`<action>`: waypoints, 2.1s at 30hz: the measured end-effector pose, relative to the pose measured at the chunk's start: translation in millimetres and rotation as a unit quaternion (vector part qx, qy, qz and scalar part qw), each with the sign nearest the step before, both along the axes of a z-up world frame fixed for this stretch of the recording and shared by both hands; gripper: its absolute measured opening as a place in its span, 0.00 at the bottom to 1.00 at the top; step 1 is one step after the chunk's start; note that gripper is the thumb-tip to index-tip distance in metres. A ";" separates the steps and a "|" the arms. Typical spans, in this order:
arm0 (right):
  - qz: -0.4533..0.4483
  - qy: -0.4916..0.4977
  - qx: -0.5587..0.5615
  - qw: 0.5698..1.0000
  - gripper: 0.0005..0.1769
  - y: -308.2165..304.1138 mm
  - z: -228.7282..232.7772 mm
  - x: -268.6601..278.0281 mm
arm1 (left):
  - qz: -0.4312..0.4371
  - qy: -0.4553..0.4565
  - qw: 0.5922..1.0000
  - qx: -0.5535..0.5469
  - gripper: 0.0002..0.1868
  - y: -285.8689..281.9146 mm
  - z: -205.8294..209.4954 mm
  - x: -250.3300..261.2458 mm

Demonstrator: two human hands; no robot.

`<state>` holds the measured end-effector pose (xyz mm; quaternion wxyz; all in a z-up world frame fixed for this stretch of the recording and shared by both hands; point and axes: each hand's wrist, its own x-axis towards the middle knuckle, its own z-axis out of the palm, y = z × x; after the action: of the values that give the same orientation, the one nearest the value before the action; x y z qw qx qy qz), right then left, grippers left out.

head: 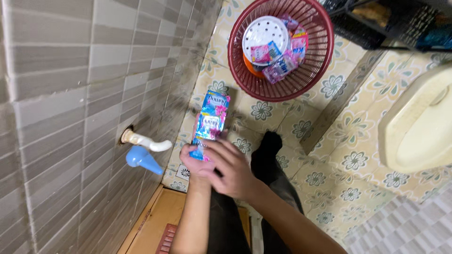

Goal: The person rinses a laundry detergent sachet under a tap, wipes the sachet and their hands with a cloth, and then handles several sachets in a basket.

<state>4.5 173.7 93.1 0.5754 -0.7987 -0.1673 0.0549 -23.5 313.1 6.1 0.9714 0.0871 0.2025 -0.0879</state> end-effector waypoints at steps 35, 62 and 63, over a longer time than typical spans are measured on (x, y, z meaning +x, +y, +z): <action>-0.045 0.078 -0.325 0.941 0.45 153.5 -125.9 17.5 | -0.020 0.013 0.999 -0.040 0.43 90.1 -22.3 -4.5; -0.052 0.442 -0.269 0.854 0.37 148.2 -109.2 71.8 | -0.009 0.068 0.997 -0.042 0.32 93.5 -57.1 -20.8; -0.104 0.296 -0.246 0.917 0.38 151.0 -110.8 58.6 | -0.032 0.049 0.998 -0.038 0.38 90.4 -51.8 -14.5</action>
<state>63.1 324.7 -17.8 0.3861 -0.8752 0.1138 0.2683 -38.0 403.6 -45.8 0.9597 0.0522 0.2432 -0.1304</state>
